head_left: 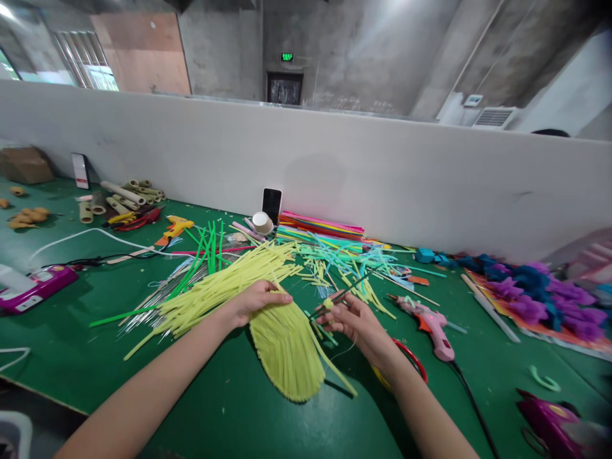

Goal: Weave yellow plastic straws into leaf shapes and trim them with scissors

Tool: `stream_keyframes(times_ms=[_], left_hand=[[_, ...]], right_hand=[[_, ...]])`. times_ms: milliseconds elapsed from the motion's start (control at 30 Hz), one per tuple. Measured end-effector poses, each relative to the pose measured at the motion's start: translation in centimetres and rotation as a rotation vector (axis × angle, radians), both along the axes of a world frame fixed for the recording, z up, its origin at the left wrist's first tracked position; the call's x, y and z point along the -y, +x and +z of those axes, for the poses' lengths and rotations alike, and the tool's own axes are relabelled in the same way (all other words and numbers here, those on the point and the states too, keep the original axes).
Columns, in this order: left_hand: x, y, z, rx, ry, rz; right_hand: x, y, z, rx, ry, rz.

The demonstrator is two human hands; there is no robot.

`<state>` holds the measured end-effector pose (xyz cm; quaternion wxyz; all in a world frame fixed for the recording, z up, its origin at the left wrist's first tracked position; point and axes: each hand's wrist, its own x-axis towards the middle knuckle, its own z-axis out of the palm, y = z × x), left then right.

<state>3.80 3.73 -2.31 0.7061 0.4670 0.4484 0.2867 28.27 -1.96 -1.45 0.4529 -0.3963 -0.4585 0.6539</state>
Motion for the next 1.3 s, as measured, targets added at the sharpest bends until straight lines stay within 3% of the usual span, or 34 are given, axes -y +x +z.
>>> stream_keyframes(times_ms=[100, 200, 300, 433, 600, 767, 933, 1100, 1300], left_hand=[[0.0, -0.7, 0.6, 0.039, 0.023, -0.106], [0.4, -0.9, 1.0, 0.052, 0.086, -0.287], [0.9, -0.6, 1.1, 0.021, 0.162, -0.431], [1.5, 0.1, 1.0, -0.062, 0.158, -0.519], [2.0, 0.9, 0.5, -0.148, 0.115, -0.514], [2.8, 1.6, 0.3, -0.239, 0.05, -0.495], [3.5, 2.2, 0.2, -0.135, 0.062, -0.548], [3.5, 2.3, 0.4, -0.215, 0.011, -0.507], [3.3, 2.3, 0.5, -0.219, 0.082, -0.489]], right_hand=[[0.6, 1.2, 0.7, -0.144, 0.002, 0.33], [0.7, 1.3, 0.7, -0.122, -0.026, 0.457], [0.4, 0.2, -0.2, -0.067, -0.045, 0.355], [0.0, -1.5, -1.5, -0.065, -0.073, 0.264], [-0.1, -1.9, -1.7, 0.053, -0.033, 0.229], [-0.2, -1.6, -1.5, 0.121, 0.007, 0.308], [0.0, -2.2, -1.4, 0.132, 0.002, 0.396], [0.1, -2.6, -1.5, 0.215, 0.058, 0.35], [-0.1, -2.3, -1.8, 0.245, 0.097, 0.245]])
